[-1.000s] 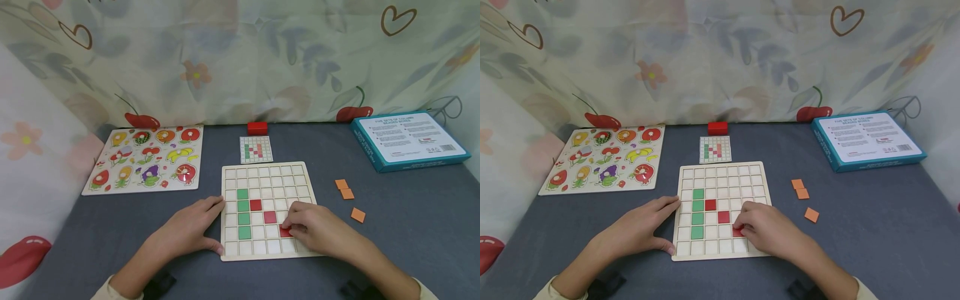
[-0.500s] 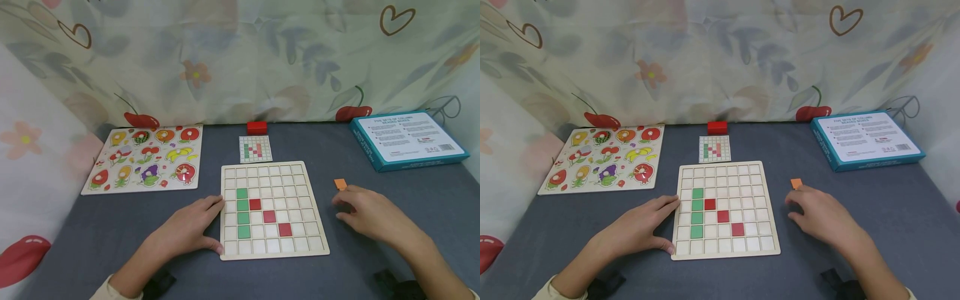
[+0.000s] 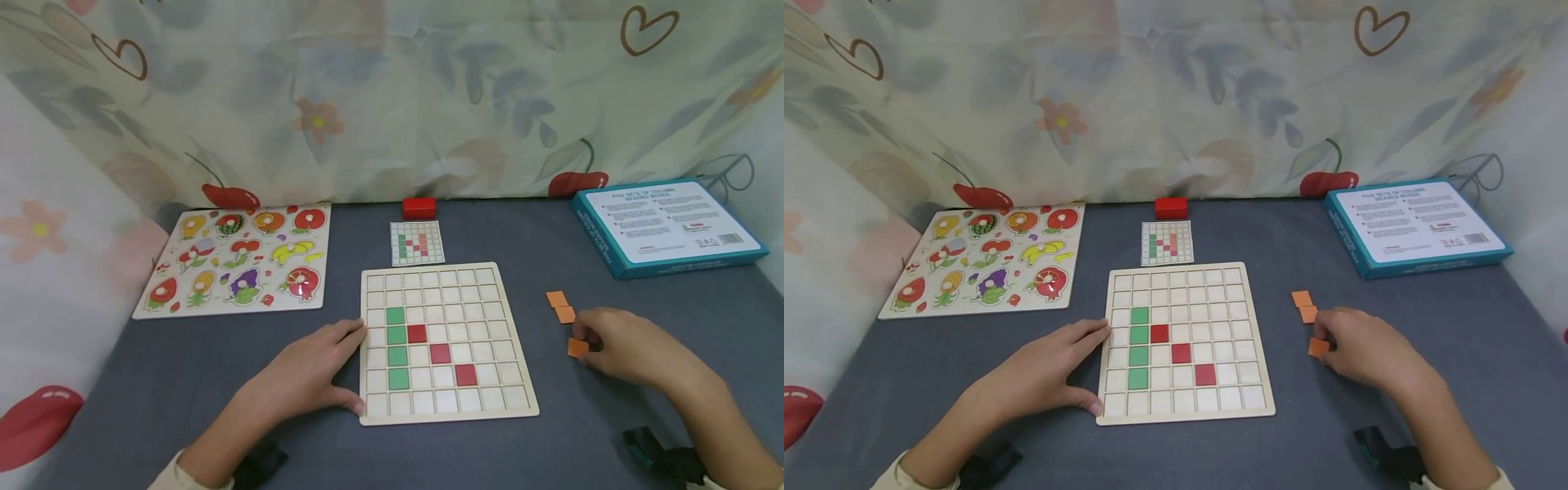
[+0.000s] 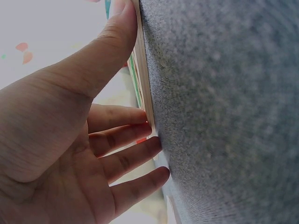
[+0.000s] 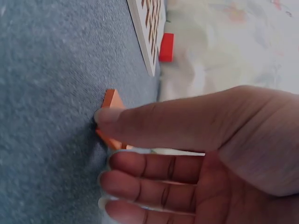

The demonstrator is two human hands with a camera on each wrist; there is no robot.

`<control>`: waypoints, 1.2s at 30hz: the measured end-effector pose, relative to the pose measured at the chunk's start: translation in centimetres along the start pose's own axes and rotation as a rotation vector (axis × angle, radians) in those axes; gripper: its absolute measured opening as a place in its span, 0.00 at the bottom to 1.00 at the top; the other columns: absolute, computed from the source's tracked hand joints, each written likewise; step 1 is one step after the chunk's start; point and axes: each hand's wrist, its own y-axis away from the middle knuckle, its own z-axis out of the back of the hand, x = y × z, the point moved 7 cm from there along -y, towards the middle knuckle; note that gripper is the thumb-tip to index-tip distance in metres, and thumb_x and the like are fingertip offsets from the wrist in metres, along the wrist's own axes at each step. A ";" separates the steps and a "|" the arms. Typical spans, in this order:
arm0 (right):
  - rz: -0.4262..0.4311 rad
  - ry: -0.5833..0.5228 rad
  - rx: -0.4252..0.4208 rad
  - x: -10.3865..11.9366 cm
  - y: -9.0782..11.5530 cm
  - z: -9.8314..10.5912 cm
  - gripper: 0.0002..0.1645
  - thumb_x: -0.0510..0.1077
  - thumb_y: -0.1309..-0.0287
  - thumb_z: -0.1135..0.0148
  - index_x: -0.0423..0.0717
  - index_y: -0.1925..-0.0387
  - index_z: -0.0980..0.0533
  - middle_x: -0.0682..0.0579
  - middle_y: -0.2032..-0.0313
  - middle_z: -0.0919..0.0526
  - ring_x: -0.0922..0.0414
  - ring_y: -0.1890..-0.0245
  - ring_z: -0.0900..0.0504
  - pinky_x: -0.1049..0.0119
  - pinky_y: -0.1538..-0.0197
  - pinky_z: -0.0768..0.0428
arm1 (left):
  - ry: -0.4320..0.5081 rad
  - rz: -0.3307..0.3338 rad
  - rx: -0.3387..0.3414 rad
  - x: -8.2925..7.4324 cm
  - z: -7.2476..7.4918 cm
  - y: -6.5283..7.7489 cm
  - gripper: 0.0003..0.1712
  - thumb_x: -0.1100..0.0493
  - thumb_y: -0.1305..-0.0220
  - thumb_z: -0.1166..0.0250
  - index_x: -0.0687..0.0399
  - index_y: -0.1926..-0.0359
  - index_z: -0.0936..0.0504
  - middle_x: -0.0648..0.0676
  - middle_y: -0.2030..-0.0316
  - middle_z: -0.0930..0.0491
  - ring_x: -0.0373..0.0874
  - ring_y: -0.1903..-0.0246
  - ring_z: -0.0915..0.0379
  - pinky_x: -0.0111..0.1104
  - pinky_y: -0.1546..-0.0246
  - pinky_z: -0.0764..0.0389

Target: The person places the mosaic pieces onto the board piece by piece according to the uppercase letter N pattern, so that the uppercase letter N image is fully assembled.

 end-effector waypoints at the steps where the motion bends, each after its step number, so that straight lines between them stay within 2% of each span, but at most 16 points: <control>1: 0.015 -0.011 -0.006 0.2 0.0 0.0 0.15 0.36 0.52 0.23 0.48 0.70 0.24 0.56 0.75 0.29 0.57 0.74 0.31 0.61 0.71 0.32 | 0.000 0.002 0.000 0.0 0.0 0.0 0.62 0.29 0.53 0.28 0.62 0.26 0.37 0.60 0.29 0.37 0.54 0.33 0.37 0.47 0.40 0.28; 6: 0.084 -0.076 -0.041 1.2 -0.1 -0.1 0.17 0.36 0.52 0.23 0.51 0.71 0.27 0.59 0.75 0.28 0.60 0.74 0.30 0.63 0.71 0.30 | 0.002 0.020 0.009 0.1 -0.1 0.0 0.63 0.29 0.54 0.27 0.61 0.26 0.37 0.59 0.28 0.38 0.53 0.33 0.38 0.47 0.39 0.28; 21: 0.208 -0.224 -0.035 3.4 -0.1 -0.2 0.15 0.34 0.46 0.28 0.55 0.68 0.24 0.63 0.74 0.26 0.65 0.74 0.28 0.67 0.70 0.26 | -0.012 0.026 0.009 0.1 -0.2 -0.1 0.63 0.29 0.54 0.27 0.60 0.25 0.37 0.59 0.28 0.38 0.52 0.33 0.37 0.46 0.40 0.27; 36: 0.208 -0.259 -0.089 5.0 -0.8 0.6 0.09 0.37 0.43 0.28 0.53 0.68 0.20 0.63 0.75 0.23 0.64 0.74 0.26 0.68 0.70 0.25 | -0.006 0.034 0.019 0.1 -0.2 -0.1 0.63 0.29 0.54 0.27 0.61 0.25 0.37 0.59 0.28 0.38 0.52 0.33 0.37 0.46 0.40 0.27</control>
